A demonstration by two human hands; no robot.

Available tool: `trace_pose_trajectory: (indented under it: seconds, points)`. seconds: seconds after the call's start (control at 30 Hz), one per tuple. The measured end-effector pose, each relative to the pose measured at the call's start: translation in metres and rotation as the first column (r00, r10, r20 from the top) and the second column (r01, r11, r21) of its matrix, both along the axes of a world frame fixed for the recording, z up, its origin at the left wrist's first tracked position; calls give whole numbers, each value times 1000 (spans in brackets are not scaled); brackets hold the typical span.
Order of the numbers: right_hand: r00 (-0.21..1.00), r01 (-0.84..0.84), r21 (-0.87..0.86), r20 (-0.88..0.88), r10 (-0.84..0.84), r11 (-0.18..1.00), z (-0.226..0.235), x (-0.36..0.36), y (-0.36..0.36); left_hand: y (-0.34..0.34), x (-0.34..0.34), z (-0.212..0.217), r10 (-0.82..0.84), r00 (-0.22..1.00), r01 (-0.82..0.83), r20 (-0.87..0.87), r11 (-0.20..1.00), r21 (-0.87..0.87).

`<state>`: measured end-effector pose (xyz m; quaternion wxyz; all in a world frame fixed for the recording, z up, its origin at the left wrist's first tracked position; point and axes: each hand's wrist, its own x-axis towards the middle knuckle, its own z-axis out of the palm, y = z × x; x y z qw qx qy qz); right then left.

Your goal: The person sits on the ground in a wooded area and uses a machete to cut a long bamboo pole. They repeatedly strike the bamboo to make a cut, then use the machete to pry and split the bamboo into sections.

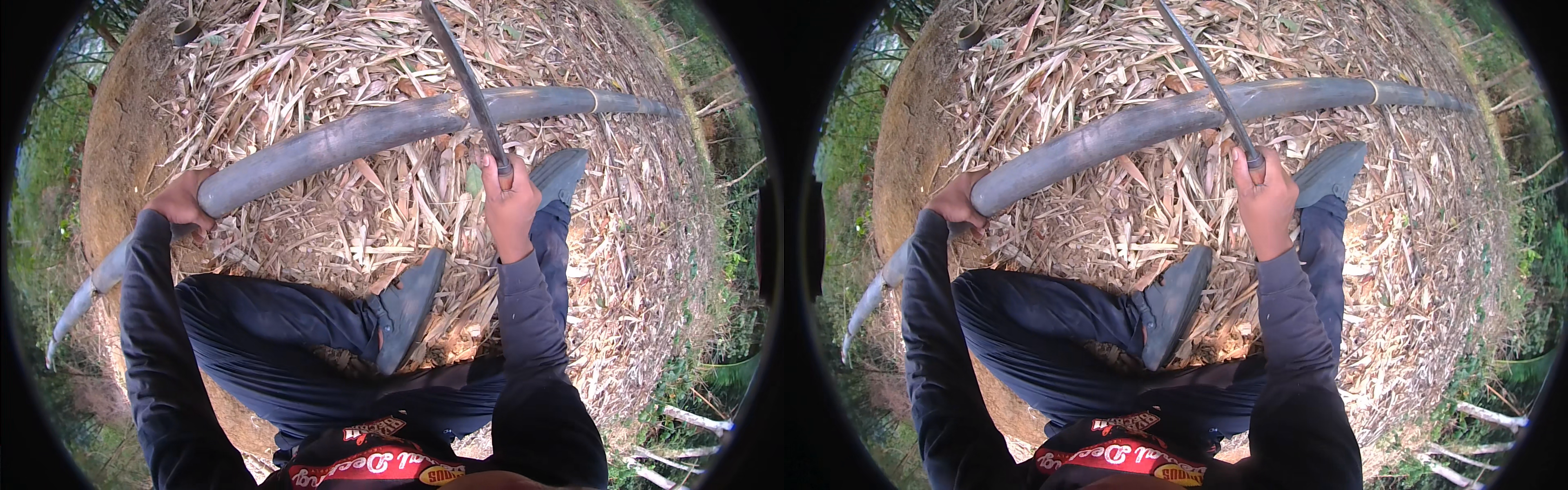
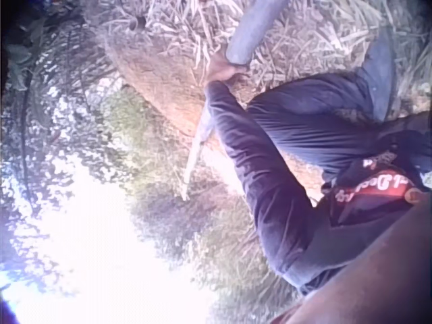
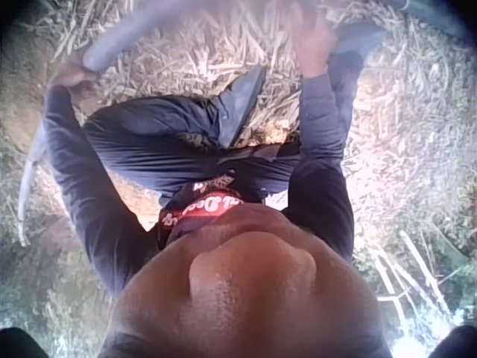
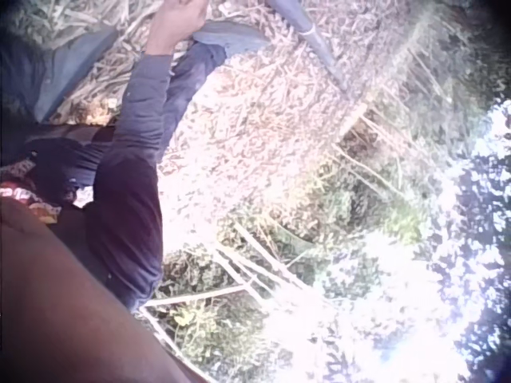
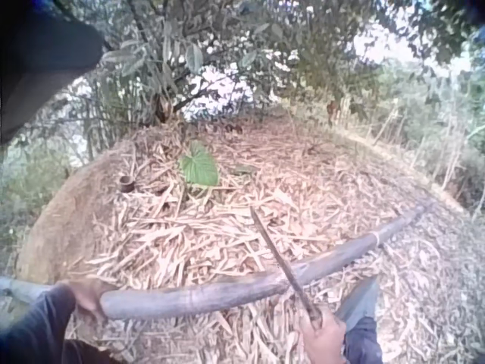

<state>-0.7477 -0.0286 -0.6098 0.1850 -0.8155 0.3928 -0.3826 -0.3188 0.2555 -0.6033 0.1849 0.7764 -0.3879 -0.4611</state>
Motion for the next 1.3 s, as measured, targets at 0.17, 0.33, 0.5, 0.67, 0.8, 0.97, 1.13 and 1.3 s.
trace_pose_trajectory:
  seconds: [0.17,0.33,0.5,0.67,0.8,0.97,1.13,1.3]
  points:
    - [984,-52,-143,-173,27,988,-44,4,36,-3,2,0,-44,999,44,1,999,-27]
    - [899,-197,-14,-402,175,980,-74,44,76,2,4,-2,-55,995,59,87,997,-39]
    - [819,-238,-115,-558,136,964,-65,37,50,8,-8,-5,-137,935,186,327,975,-124]
    - [954,265,195,-194,-228,944,-83,37,68,17,-17,-13,-122,844,279,523,931,-234]
    - [969,122,233,-238,-65,965,-69,36,81,28,-44,-15,-75,775,240,628,954,-182]
    - [989,-67,531,150,-16,844,-28,17,91,47,-72,-30,71,619,327,782,882,-340]
    - [921,-82,687,328,-209,722,-20,-43,30,41,-72,-34,34,670,277,742,916,-292]
    - [936,-56,742,273,-224,668,-29,-62,-44,26,-44,-14,-61,788,246,613,944,-222]
